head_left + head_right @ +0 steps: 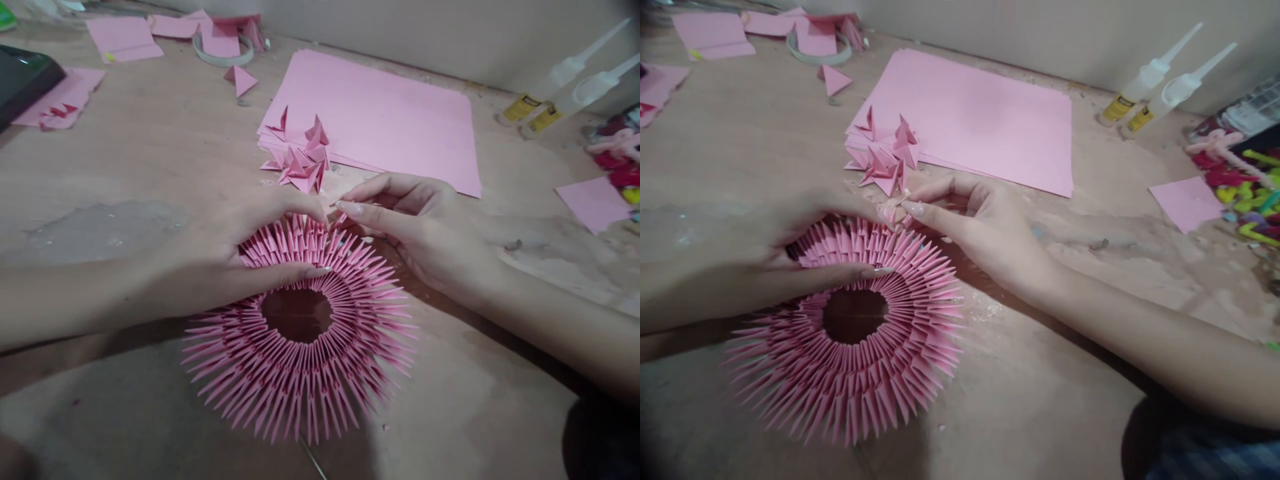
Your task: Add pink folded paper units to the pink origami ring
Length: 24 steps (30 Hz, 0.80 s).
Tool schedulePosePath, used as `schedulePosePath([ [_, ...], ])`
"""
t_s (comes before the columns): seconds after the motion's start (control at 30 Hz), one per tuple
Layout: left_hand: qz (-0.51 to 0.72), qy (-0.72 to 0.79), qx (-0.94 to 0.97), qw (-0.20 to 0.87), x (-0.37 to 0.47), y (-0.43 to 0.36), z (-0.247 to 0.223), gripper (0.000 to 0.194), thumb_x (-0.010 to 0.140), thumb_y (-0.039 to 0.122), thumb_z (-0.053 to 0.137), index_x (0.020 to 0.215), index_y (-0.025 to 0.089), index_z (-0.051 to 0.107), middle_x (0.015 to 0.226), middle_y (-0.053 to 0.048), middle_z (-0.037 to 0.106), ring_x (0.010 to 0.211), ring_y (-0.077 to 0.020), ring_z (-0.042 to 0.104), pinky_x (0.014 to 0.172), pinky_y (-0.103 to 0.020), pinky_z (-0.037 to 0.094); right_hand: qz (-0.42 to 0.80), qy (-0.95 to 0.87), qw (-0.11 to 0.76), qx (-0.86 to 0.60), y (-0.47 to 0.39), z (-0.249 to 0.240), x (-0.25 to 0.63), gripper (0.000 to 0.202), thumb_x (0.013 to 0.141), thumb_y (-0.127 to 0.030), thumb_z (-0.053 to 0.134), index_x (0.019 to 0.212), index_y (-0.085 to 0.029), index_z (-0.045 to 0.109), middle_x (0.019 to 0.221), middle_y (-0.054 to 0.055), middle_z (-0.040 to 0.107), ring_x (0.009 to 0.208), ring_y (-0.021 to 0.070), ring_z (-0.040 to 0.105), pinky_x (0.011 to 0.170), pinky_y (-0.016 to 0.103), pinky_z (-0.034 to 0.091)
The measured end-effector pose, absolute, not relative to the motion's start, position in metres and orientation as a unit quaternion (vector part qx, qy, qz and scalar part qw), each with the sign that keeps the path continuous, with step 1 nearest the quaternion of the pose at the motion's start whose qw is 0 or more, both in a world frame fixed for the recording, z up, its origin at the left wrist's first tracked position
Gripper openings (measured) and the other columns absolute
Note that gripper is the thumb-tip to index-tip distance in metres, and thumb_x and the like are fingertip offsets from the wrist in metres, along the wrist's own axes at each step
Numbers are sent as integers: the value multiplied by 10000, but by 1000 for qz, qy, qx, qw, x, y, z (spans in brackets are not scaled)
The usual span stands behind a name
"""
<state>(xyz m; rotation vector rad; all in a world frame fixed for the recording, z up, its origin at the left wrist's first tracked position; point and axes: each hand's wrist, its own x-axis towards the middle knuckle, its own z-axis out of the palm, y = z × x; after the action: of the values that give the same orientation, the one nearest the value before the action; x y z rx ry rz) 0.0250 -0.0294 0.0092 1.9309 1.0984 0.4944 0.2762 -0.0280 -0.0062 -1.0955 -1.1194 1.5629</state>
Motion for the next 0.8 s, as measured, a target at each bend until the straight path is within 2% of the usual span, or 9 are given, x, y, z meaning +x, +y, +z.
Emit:
schedulePosePath([
  [0.1,205,446,765,416,19,-34,7,503,1017,555,765,1459,316,799,1534,-7,851,1509,-317,739,1401,-515,604,627,-460,439,-451,-25,-6,277,274,840,-279,1173,917,-234,914,954,31,925,885,209,897,826,326,771],
  [0.23,212,441,786,378,12,-33,1,478,1097,588,782,1517,360,805,1569,14,840,1465,-289,774,1401,-489,604,639,-465,425,-441,-20,-6,277,275,856,-300,1156,976,-239,916,948,30,919,889,223,903,791,332,766],
  [0.33,208,402,817,358,10,-27,0,448,1154,579,699,1502,317,802,1543,16,849,1435,-267,795,1438,-449,565,644,-471,419,-433,-16,-8,279,314,836,-268,1166,1024,-248,915,955,25,921,896,228,914,813,338,770],
  [0.47,224,374,839,325,11,-25,4,362,1199,524,680,1465,303,787,1529,37,831,1439,-251,778,1395,-385,578,646,-473,418,-429,-14,-9,280,331,834,-267,1171,1042,-256,913,976,26,932,914,234,920,839,345,777],
  [0.63,239,378,835,320,13,-29,3,339,1215,553,680,1449,332,784,1507,63,830,1474,-280,773,1383,-406,595,643,-479,417,-428,-15,-9,279,346,842,-300,1174,1061,-241,913,1002,53,935,949,256,934,863,365,777],
  [0.8,219,385,836,323,9,-27,1,412,1188,609,731,1479,323,792,1522,9,837,1439,-310,769,1375,-440,613,643,-477,412,-435,-16,-6,277,342,839,-299,1173,1052,-236,913,986,57,933,977,277,947,859,371,781],
])
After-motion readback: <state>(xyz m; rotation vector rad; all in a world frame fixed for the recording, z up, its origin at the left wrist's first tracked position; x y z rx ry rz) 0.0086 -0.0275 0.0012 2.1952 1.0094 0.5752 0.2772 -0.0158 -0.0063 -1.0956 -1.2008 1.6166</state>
